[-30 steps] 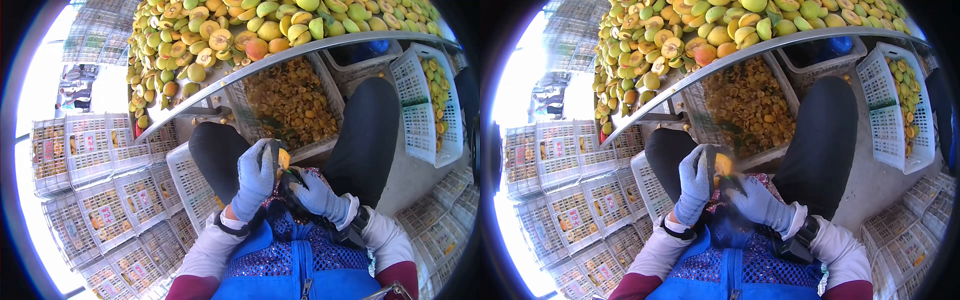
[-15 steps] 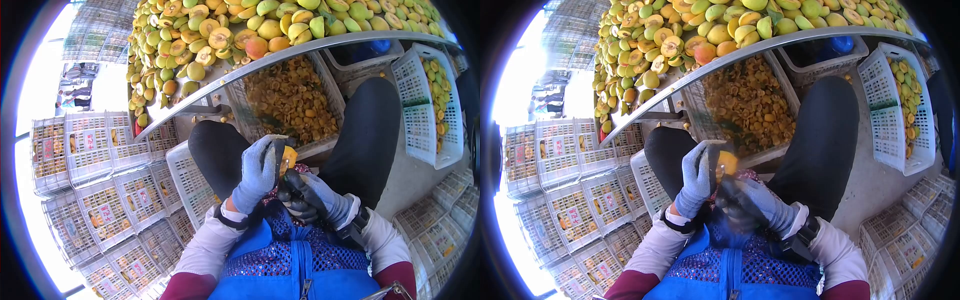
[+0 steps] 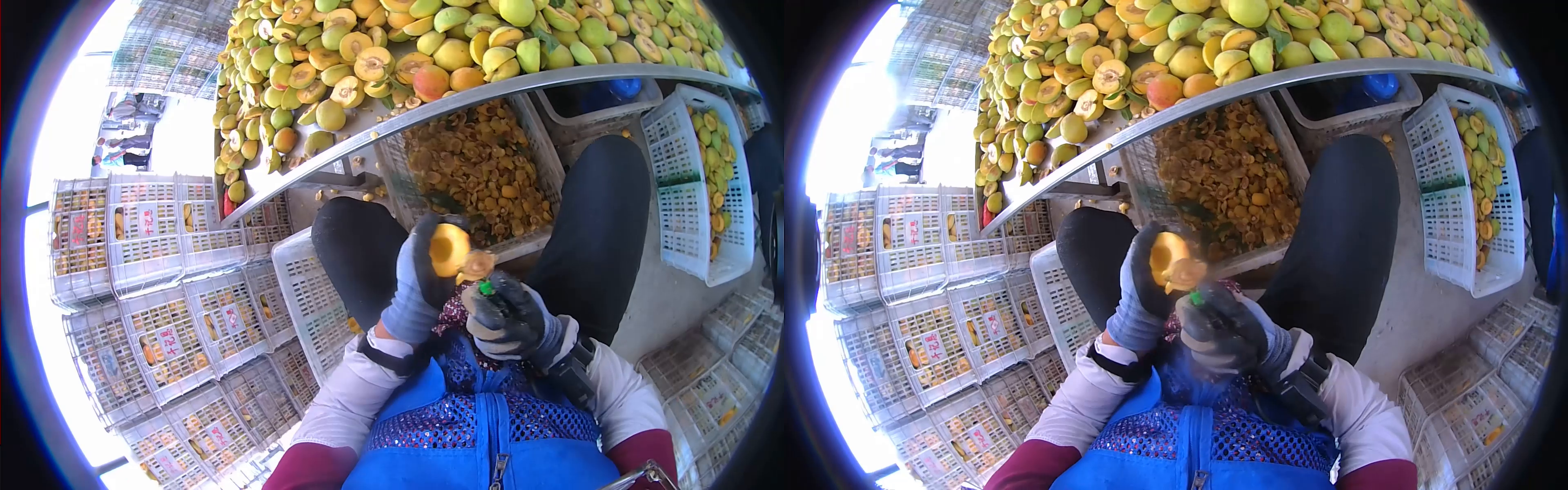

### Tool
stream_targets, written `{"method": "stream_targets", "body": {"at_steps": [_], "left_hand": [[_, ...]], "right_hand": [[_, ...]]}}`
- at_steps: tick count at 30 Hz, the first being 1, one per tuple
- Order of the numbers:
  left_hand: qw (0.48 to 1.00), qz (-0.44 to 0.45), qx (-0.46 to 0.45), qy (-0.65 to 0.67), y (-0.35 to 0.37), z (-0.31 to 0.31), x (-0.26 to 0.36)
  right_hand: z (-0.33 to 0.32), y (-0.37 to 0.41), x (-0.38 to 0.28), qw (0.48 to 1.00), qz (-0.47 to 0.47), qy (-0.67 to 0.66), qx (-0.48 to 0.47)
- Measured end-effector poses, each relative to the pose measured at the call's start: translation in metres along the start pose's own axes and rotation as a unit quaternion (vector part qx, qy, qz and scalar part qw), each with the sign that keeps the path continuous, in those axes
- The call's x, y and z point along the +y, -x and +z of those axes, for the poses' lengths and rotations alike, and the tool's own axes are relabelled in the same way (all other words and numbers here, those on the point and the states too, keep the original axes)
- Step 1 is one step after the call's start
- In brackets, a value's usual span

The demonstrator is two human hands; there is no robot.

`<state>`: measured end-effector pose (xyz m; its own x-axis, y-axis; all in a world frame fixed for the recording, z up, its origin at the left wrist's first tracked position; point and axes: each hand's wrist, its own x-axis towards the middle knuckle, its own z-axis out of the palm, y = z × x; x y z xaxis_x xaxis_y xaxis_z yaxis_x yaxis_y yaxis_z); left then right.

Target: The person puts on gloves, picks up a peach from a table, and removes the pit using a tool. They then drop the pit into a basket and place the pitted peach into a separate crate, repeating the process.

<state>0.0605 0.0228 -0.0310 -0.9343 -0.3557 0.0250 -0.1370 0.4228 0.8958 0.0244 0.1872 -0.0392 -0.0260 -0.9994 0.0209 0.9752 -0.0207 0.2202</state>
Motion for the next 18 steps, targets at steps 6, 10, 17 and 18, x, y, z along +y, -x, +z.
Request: {"method": "stream_targets", "body": {"at_steps": [6,10,17,18], "left_hand": [[0.982,-0.087,0.138,0.094,-0.006,-0.055,0.013],[0.956,-0.037,0.221,-0.189,-0.003,-0.173,-0.027],[0.889,-0.114,0.168,-0.409,-0.077,-0.203,-0.034],[0.887,-0.151,0.138,-0.414,-0.102,-0.191,-0.026]], "right_hand": [[-0.012,-0.008,-0.014,0.997,-0.008,-0.032,0.072],[0.004,-0.009,-0.016,0.992,-0.015,0.045,0.115],[0.002,-0.023,-0.027,0.979,0.005,0.104,0.177],[0.001,-0.026,-0.030,0.973,0.011,0.115,0.201]]}}
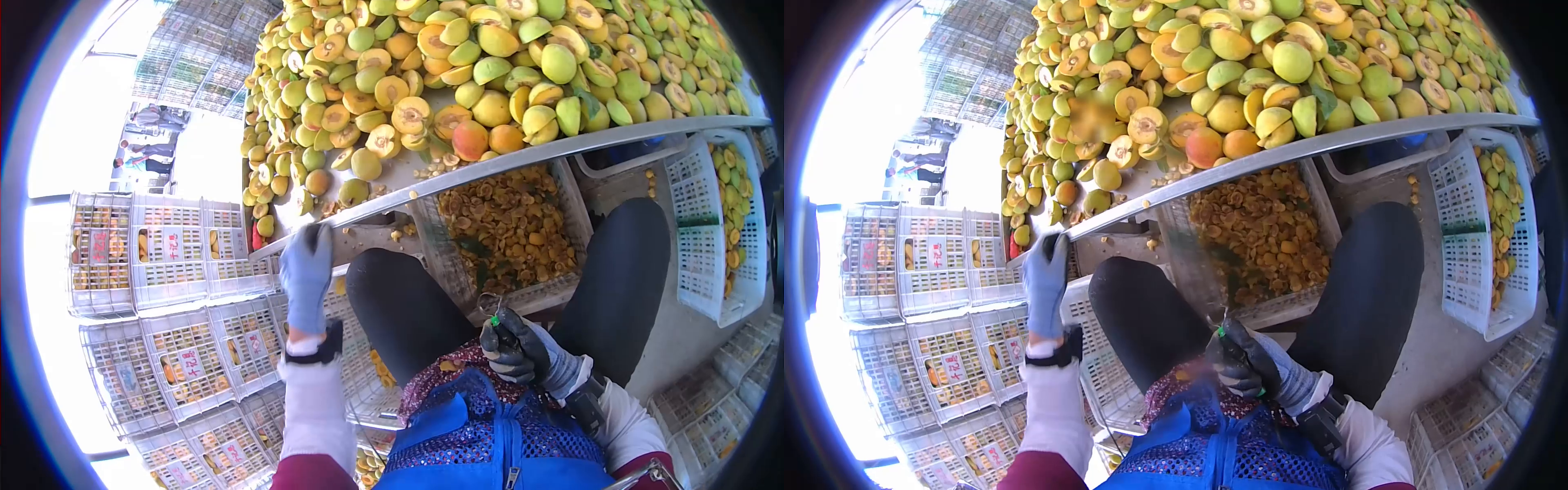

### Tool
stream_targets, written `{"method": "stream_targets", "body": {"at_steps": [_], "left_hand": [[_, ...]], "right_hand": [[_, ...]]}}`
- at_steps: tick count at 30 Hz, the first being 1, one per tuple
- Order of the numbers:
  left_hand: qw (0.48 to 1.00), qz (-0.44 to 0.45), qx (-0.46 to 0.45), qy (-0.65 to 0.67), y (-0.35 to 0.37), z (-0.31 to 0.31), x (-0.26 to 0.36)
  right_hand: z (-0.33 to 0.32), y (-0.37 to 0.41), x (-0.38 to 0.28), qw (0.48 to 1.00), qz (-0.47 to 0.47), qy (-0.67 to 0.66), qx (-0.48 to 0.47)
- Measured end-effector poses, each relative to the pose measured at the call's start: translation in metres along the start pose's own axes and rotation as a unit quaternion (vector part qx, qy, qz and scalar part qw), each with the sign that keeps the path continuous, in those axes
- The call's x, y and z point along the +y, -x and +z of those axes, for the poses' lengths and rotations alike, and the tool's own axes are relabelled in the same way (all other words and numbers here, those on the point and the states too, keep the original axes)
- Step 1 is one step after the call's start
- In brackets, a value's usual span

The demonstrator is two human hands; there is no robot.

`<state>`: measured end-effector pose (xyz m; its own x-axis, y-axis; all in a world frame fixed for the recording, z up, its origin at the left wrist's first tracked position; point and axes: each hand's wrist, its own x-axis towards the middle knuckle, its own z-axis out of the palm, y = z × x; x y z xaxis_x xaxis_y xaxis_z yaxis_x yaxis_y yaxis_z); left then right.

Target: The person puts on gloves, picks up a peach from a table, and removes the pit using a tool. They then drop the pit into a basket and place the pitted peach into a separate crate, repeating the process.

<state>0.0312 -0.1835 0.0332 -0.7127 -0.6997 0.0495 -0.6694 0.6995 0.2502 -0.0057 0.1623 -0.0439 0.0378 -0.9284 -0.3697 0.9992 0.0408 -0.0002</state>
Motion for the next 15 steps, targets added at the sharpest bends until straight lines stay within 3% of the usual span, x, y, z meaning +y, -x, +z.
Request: {"method": "stream_targets", "body": {"at_steps": [3,4,5,6,8,10,12,14,15], "left_hand": [[0.994,0.054,-0.041,-0.084,-0.054,0.022,0.067],[0.988,0.092,-0.036,-0.122,-0.077,0.049,0.063],[0.980,0.053,-0.086,-0.173,-0.093,0.064,0.073],[0.972,0.079,-0.069,-0.209,-0.098,0.074,0.079],[0.975,0.049,-0.106,-0.189,-0.115,0.076,0.085],[0.990,0.107,-0.087,0.025,-0.108,0.066,0.077],[0.917,0.149,-0.132,0.345,-0.070,0.060,0.074],[0.834,0.054,-0.246,0.491,-0.008,0.042,0.097],[0.872,0.160,-0.210,0.413,0.018,0.039,0.104]], "right_hand": [[-0.012,-0.008,-0.005,1.000,0.005,-0.019,0.011],[-0.012,-0.009,-0.007,1.000,-0.004,-0.022,0.016],[-0.012,-0.009,-0.009,0.999,-0.014,-0.024,0.022],[-0.012,-0.007,-0.011,0.999,-0.023,-0.025,0.029],[-0.015,-0.003,-0.014,0.997,-0.042,-0.020,0.057],[-0.012,0.000,-0.016,0.995,-0.067,-0.014,0.075],[0.000,0.006,-0.022,0.992,-0.093,-0.002,0.090],[0.006,0.004,-0.027,0.990,-0.134,0.032,-0.033],[0.009,0.002,-0.028,0.982,-0.156,0.051,-0.093]]}}
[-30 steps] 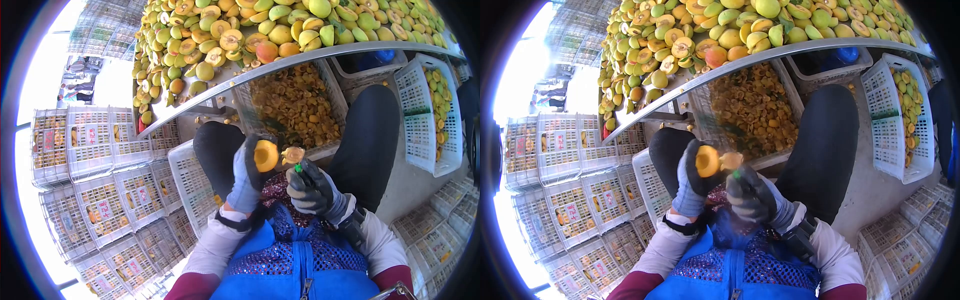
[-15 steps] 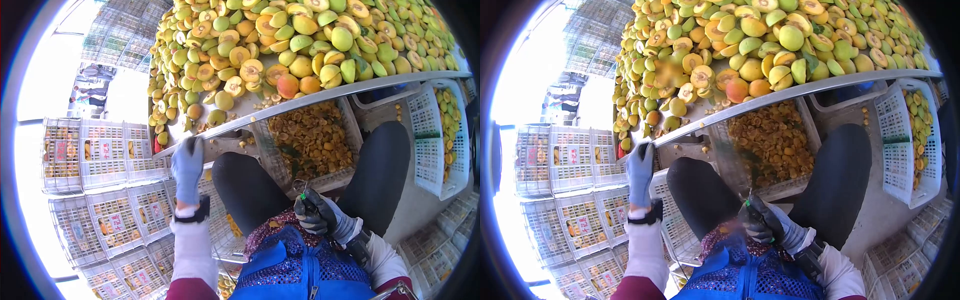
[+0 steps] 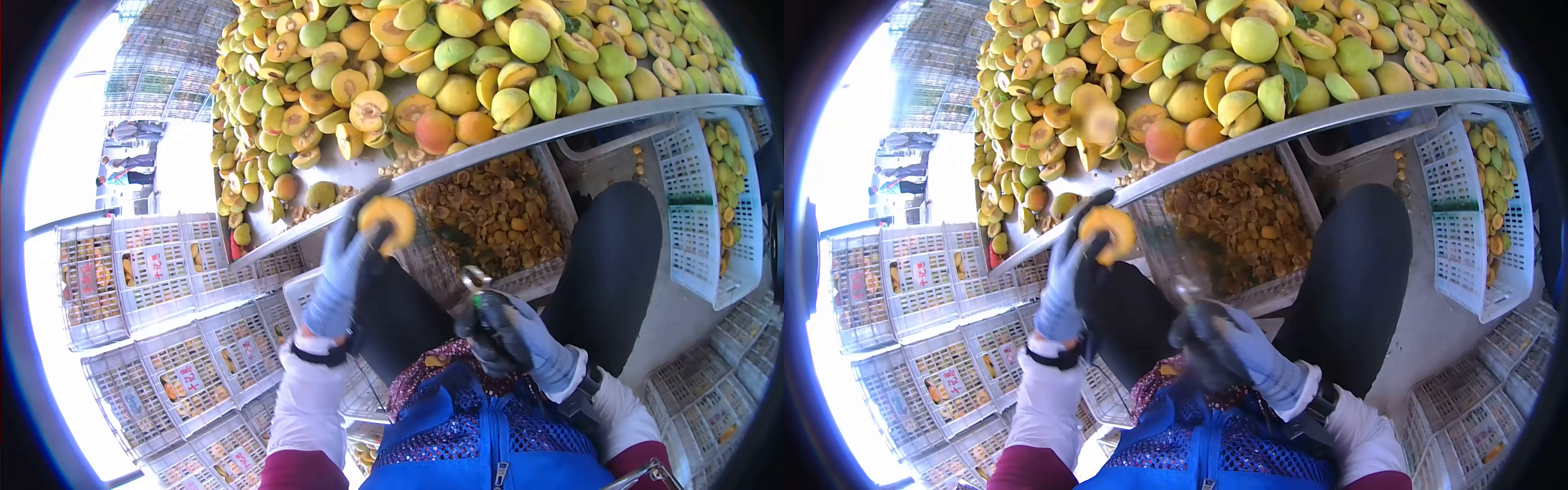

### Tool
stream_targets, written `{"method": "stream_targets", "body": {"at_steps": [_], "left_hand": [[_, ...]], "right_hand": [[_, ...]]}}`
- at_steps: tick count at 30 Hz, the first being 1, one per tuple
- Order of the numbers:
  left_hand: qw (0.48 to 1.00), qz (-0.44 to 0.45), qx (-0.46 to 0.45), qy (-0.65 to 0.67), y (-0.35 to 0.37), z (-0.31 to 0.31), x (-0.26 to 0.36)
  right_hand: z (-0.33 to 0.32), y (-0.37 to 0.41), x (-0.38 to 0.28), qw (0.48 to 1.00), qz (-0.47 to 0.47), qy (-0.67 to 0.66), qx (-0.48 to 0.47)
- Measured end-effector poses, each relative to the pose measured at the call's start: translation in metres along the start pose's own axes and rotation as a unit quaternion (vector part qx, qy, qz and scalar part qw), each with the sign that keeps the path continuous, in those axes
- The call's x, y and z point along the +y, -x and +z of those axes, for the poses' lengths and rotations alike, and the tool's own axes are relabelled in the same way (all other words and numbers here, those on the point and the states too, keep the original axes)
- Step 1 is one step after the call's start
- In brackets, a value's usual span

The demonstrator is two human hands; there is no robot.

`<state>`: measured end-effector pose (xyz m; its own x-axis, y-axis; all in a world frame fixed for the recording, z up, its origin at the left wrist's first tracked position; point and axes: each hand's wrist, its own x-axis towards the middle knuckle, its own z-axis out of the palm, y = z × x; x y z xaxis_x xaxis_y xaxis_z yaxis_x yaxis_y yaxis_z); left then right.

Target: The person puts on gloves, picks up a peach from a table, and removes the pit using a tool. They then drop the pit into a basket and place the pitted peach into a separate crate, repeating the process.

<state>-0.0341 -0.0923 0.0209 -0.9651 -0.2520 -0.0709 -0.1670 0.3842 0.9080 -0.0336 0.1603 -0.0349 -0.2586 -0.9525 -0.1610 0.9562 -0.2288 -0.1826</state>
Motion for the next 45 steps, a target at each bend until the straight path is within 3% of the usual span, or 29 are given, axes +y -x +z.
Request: {"method": "stream_targets", "body": {"at_steps": [2,3,5,6,7,8,10,14,17,23,26,28,32,33,35,36,37,39,40,42,43,44,45], "left_hand": [[0.997,-0.037,-0.014,0.065,0.029,0.028,0.014],[0.958,-0.161,-0.009,0.236,0.039,0.039,0.018],[0.941,-0.165,0.045,0.291,0.053,0.062,0.015],[0.981,-0.076,0.071,0.167,0.063,0.071,0.000],[0.983,-0.058,0.090,0.151,0.068,0.077,-0.005],[0.984,-0.041,0.111,0.135,0.073,0.083,-0.010],[0.923,-0.154,0.139,0.323,0.075,0.089,0.005],[0.966,-0.090,0.162,0.179,0.088,0.092,0.017],[0.967,-0.070,0.179,0.170,0.096,0.094,0.027],[0.961,-0.020,0.238,0.143,0.109,0.106,0.037],[0.957,0.007,0.254,0.139,0.113,0.109,0.036],[0.960,0.013,0.251,0.126,0.115,0.107,0.029],[0.992,0.024,0.121,0.012,0.104,0.082,0.024],[0.997,0.019,0.071,-0.012,0.100,0.072,0.022],[0.951,0.231,-0.069,-0.193,0.092,0.042,0.006],[0.969,0.147,-0.126,-0.156,0.094,0.034,0.015],[0.955,0.190,-0.134,-0.182,0.093,0.033,0.022],[0.920,0.276,-0.154,-0.231,0.092,0.032,0.032],[0.978,-0.102,-0.180,0.021,0.092,0.044,0.040],[0.967,-0.165,-0.041,0.189,0.097,0.060,0.039],[0.943,-0.194,0.029,0.270,0.100,0.067,0.038],[0.961,-0.098,0.047,0.253,0.102,0.074,0.033],[0.950,-0.119,0.070,0.279,0.105,0.082,0.031]], "right_hand": [[0.011,-0.014,0.013,0.985,-0.054,0.060,0.155],[0.015,-0.018,0.018,0.966,-0.081,0.090,0.230],[0.014,-0.016,0.017,0.920,-0.143,0.300,0.207],[0.006,-0.017,0.022,0.882,-0.194,0.388,0.184],[0.002,-0.015,0.026,0.833,-0.242,0.472,0.159],[-0.001,-0.008,0.026,0.839,-0.128,0.504,0.159],[0.023,-0.002,0.018,0.758,-0.199,0.590,0.196],[0.032,0.003,0.033,0.634,-0.267,0.686,0.237],[0.037,0.007,0.036,0.690,-0.210,0.655,0.226],[0.050,0.014,0.040,0.733,-0.190,0.614,0.224],[0.050,0.016,0.049,0.696,-0.281,0.624,0.216],[0.042,0.015,0.054,0.724,-0.290,0.591,0.204],[0.042,0.021,0.040,0.779,-0.209,0.561,0.187],[0.037,0.021,0.037,0.766,-0.217,0.571,0.201],[0.028,0.020,0.035,0.739,-0.233,0.590,0.228],[0.034,0.018,0.032,0.829,-0.250,0.435,0.247],[0.020,0.012,0.034,0.872,-0.234,0.350,0.250],[0.017,0.007,0.029,0.900,-0.215,0.320,0.202],[0.015,0.006,0.033,0.887,-0.216,0.342,0.223],[0.015,0.003,0.037,0.857,-0.217,0.388,0.260],[0.018,0.004,0.034,0.895,-0.187,0.312,0.259],[0.024,0.008,0.030,0.925,-0.157,0.233,0.256],[0.030,0.009,0.027,0.948,-0.125,0.152,0.251]]}}
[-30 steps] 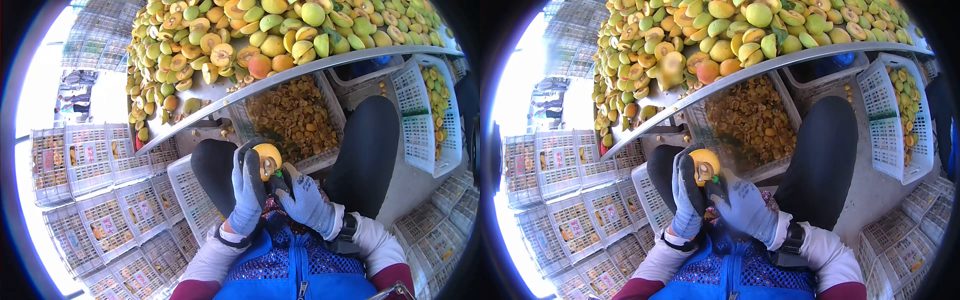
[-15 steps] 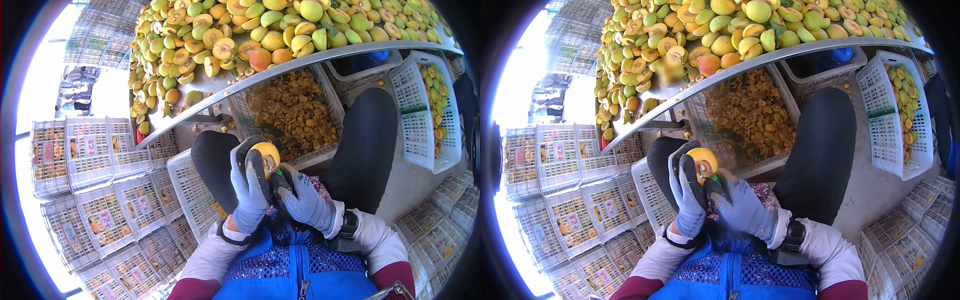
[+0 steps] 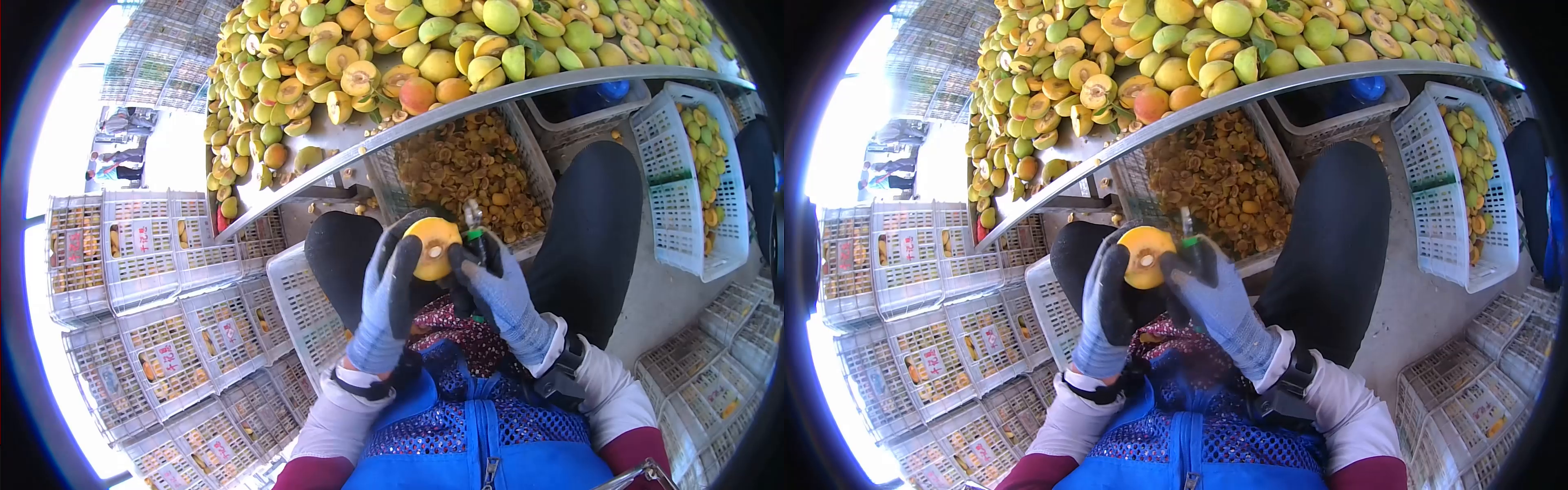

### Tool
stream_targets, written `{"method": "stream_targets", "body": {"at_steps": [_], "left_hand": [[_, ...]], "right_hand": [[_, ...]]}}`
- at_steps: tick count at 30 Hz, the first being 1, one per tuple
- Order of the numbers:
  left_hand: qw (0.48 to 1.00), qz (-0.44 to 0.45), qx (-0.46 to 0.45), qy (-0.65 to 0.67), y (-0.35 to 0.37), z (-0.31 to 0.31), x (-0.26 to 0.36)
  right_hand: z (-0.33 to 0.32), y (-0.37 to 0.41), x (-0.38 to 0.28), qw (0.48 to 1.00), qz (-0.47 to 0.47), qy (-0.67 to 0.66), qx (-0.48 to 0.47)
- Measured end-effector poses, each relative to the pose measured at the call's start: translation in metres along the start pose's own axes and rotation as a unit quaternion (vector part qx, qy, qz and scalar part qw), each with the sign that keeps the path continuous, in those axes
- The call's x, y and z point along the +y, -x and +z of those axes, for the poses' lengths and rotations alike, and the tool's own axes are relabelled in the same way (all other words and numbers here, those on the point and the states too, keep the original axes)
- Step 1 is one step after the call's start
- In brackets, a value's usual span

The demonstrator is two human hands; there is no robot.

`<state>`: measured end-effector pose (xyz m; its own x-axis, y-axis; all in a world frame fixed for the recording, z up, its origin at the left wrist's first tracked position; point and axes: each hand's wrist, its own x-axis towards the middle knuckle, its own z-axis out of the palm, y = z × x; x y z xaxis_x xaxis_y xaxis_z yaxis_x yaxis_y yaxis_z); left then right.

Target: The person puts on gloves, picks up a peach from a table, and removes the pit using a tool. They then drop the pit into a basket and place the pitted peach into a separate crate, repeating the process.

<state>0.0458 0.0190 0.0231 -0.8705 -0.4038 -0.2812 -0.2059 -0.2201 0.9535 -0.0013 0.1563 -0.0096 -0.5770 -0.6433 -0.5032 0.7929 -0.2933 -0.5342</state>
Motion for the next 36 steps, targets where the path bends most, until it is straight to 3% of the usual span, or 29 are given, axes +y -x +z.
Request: {"method": "stream_targets", "body": {"at_steps": [2,3,5,8,9,13,16,22,26,29,32,33,36], "left_hand": [[0.996,-0.031,0.055,0.059,0.007,0.006,-0.010],[0.990,-0.077,0.053,0.103,0.005,-0.003,-0.013],[0.992,-0.056,0.063,0.097,0.007,-0.009,-0.014],[0.995,-0.021,0.090,0.034,0.011,-0.006,-0.011],[0.995,-0.029,0.093,0.014,0.013,-0.004,-0.010],[0.993,-0.032,0.109,0.011,0.019,0.001,-0.013],[0.993,-0.004,0.120,-0.014,0.022,0.003,-0.014],[0.979,0.103,0.106,-0.143,0.024,0.002,-0.015],[0.958,0.132,0.090,-0.239,0.024,-0.003,-0.018],[0.949,0.115,0.067,-0.286,0.021,-0.008,-0.018],[0.957,0.033,0.037,-0.286,0.020,-0.008,-0.014],[0.908,0.170,0.046,-0.381,0.021,-0.006,-0.016],[0.916,0.144,0.062,-0.370,0.018,-0.006,-0.024]], "right_hand": [[-0.004,-0.005,0.017,0.988,-0.092,0.118,-0.030],[-0.003,-0.007,0.017,0.966,-0.143,0.212,-0.042],[-0.003,0.001,0.008,0.890,-0.205,0.406,-0.035],[0.000,0.019,-0.009,0.851,-0.192,0.482,-0.082],[-0.001,0.021,-0.003,0.809,-0.239,0.531,-0.081],[0.002,0.027,0.002,0.741,-0.267,0.615,-0.042],[0.000,0.027,0.006,0.772,-0.215,0.594,-0.076],[0.003,0.033,0.008,0.752,-0.220,0.619,-0.060],[-0.001,0.028,0.014,0.777,-0.163,0.601,-0.088],[-0.011,0.024,0.025,0.782,-0.170,0.592,-0.099],[-0.014,0.023,0.031,0.786,-0.198,0.578,-0.099],[-0.014,0.024,0.031,0.788,-0.196,0.575,-0.099],[-0.016,0.020,0.033,0.832,-0.173,0.517,-0.105]]}}
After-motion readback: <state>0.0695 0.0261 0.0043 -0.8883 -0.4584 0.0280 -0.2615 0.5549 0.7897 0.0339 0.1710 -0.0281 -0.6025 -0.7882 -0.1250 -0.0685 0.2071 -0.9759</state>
